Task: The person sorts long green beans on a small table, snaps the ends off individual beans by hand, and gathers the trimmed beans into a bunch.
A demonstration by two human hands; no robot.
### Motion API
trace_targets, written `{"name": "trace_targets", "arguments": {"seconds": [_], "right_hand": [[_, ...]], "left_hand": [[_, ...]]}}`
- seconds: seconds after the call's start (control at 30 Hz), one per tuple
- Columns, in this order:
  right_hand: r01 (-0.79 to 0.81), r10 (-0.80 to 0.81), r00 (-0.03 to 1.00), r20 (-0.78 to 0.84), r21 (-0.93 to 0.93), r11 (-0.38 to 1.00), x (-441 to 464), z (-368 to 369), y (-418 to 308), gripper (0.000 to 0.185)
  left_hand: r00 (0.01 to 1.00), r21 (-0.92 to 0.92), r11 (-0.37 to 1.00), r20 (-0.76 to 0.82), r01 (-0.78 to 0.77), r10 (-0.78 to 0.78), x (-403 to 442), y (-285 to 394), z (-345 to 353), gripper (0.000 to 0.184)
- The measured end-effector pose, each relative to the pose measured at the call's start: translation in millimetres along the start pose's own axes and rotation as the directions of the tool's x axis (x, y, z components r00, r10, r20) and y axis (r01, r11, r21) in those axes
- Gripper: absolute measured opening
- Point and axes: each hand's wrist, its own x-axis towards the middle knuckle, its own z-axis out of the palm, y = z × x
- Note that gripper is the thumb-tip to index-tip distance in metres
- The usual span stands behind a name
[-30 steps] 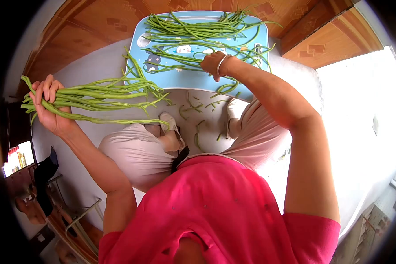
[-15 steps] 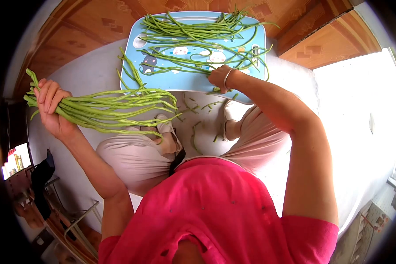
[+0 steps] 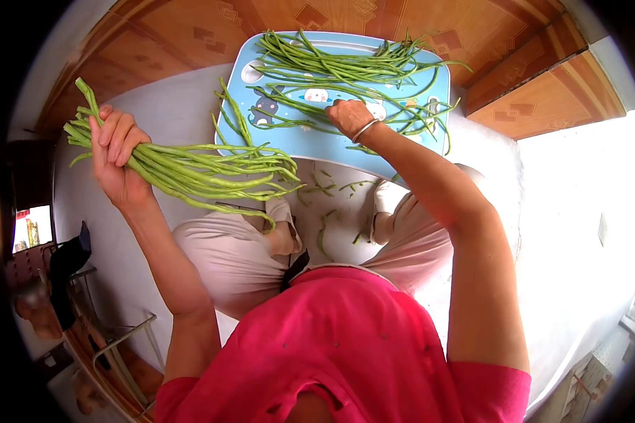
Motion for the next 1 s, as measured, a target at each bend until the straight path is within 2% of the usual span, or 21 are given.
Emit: {"name": "trace_targets", "arguments": {"seconds": [0.17,0.33,0.43,0.53,0.63,0.87,0.9,1.0], "right_hand": [[-0.172,0.173,0.984,0.047,-0.022,0.985,13.4,8.3,-4.7,0.012],[-0.274,0.240,0.954,0.181,0.196,0.942,20.4,-12.4,2.6,0.010],[-0.352,0.291,0.918,0.270,0.213,0.911,25.2,-45.0,4.1,0.015],[-0.237,0.225,0.971,0.077,0.377,0.895,26.3,-68.5,17.9,0.013],[-0.080,0.203,0.966,-0.159,0.564,0.822,26.5,-105.4,19.9,0.013],[0.049,0.263,0.917,-0.300,0.740,0.671,7.9,-193.2,-24.0,0.016],[0.102,0.249,0.904,-0.347,0.741,0.664,7.3,-194.1,-31.4,0.017],[0.168,0.140,0.934,-0.328,0.751,0.638,1.7,-203.0,-53.6,0.017]], "left_hand": [[1.000,0.027,0.999,0.020,0.021,-0.021,0.1,-4.9,-2.7,0.024],[0.999,0.087,0.996,-0.049,0.018,-0.014,2.4,-13.8,-2.9,0.021],[0.994,0.128,0.991,-0.108,0.029,-0.015,1.0,-13.6,-5.4,0.019],[0.976,0.232,0.972,-0.215,0.029,0.022,2.2,-18.0,-8.0,0.018],[0.966,0.319,0.945,-0.259,0.066,0.020,5.8,-27.2,-16.7,0.018],[0.956,0.390,0.919,-0.286,0.059,0.060,15.9,-60.8,-17.4,0.017],[0.949,0.390,0.919,-0.308,0.066,0.063,17.2,-65.5,-15.4,0.019],[0.935,0.423,0.903,-0.343,0.069,0.089,22.5,-78.1,-9.2,0.029]]}}
